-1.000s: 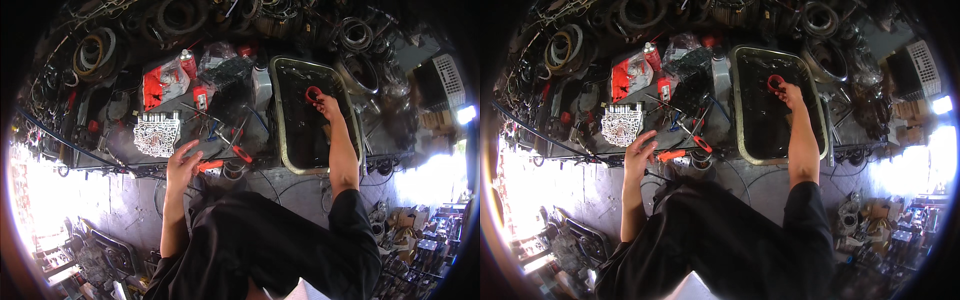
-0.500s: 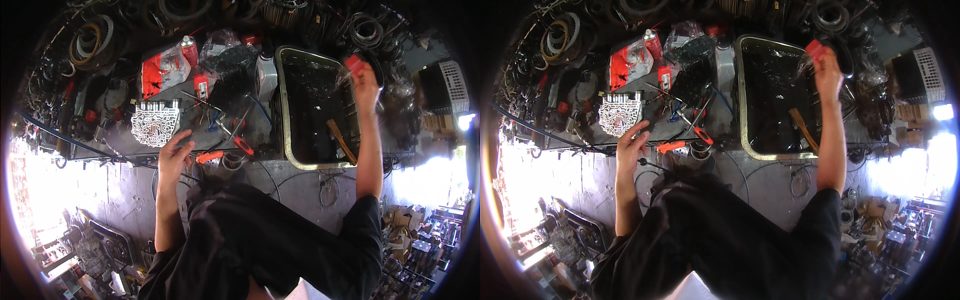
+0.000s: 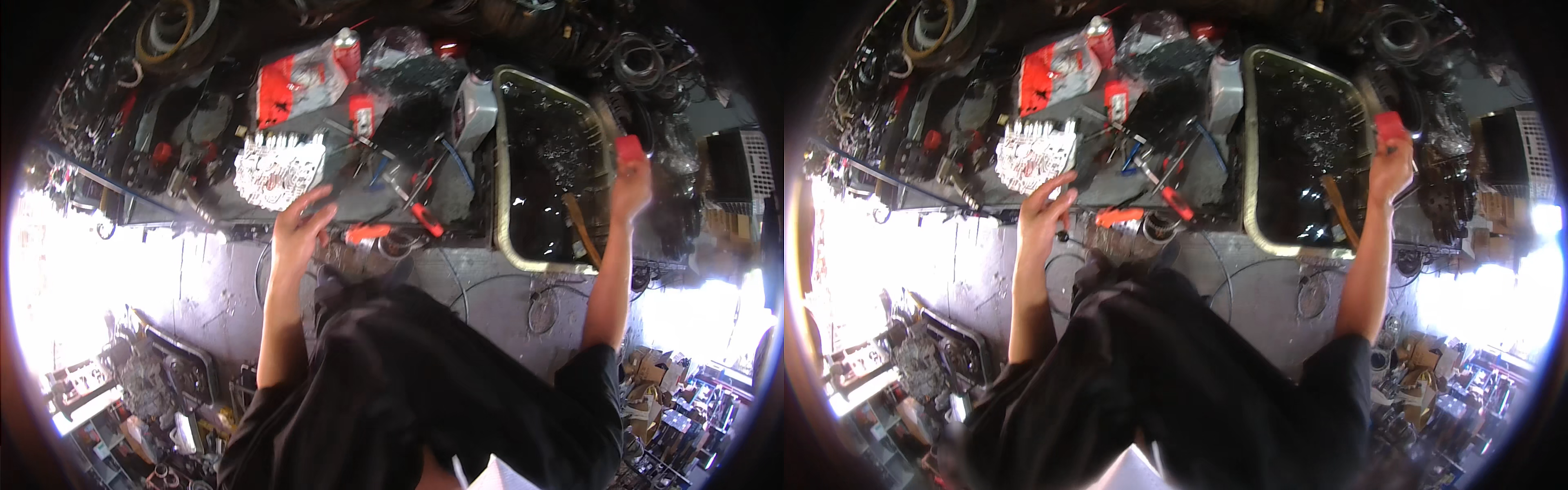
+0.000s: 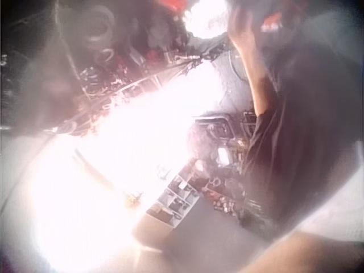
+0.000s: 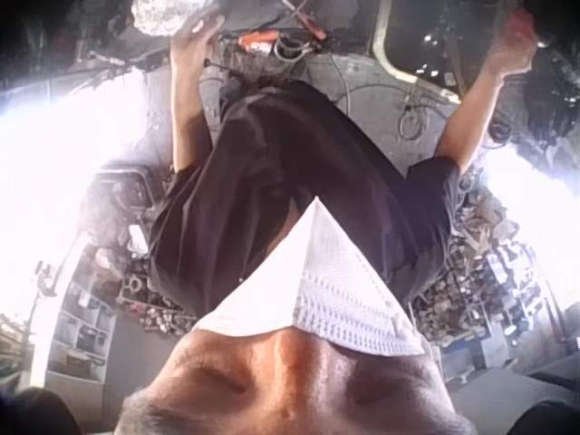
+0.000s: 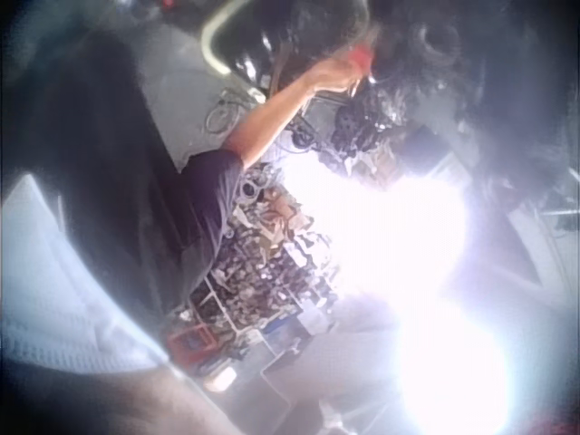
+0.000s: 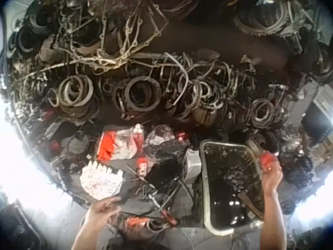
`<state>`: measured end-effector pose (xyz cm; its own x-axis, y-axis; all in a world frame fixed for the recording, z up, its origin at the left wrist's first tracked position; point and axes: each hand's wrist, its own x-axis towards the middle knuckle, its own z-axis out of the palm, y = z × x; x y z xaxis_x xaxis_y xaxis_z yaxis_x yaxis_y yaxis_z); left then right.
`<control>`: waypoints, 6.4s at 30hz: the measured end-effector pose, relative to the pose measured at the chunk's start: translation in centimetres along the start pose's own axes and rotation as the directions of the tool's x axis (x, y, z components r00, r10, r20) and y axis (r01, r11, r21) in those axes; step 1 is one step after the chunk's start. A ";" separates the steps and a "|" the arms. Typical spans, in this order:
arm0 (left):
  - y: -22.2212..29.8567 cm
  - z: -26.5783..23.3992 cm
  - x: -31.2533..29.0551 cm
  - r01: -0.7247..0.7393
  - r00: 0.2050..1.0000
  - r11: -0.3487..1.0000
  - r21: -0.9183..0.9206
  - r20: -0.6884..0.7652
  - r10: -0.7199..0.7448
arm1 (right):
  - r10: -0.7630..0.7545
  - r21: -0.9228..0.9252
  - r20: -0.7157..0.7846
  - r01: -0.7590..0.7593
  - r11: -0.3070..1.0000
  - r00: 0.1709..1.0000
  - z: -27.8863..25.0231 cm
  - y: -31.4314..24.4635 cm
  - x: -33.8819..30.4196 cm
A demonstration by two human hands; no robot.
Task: The person cleans a red plastic part in a tray, then places a gasket onto a transmission valve body. They open a plastic bag, remove a metal plate, and align it on the valve body. Using a socket wrench, they tighten bolts to secure the plate. Finally, they flip the assembly and place another gasket on the opposite side.
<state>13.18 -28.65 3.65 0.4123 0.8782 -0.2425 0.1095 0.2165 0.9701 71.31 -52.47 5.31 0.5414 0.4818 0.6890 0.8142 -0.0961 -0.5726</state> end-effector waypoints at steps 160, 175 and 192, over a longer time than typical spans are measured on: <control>-3.6 -17.6 -7.3 0.580 0.725 0.786 -0.213 0.574 -0.380 | 0.320 0.417 0.815 -0.873 0.255 0.483 22.1 -48.1 -27.5; -34.1 -27.7 -8.7 0.616 0.787 0.628 0.476 -0.393 -0.475 | 0.730 -0.119 -0.117 -0.739 0.663 0.673 -8.8 2.8 9.1; -27.1 -13.7 -22.4 0.831 0.466 0.538 0.140 -0.703 -0.538 | 0.797 -0.861 -0.014 -0.413 0.298 0.604 -4.6 28.8 18.8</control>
<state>-11.38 -48.31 -17.12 -0.5020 0.5928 -0.6297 0.5285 0.7866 0.3191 105.89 -50.23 3.81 0.9787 0.2024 -0.0341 0.1995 -0.9772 -0.0727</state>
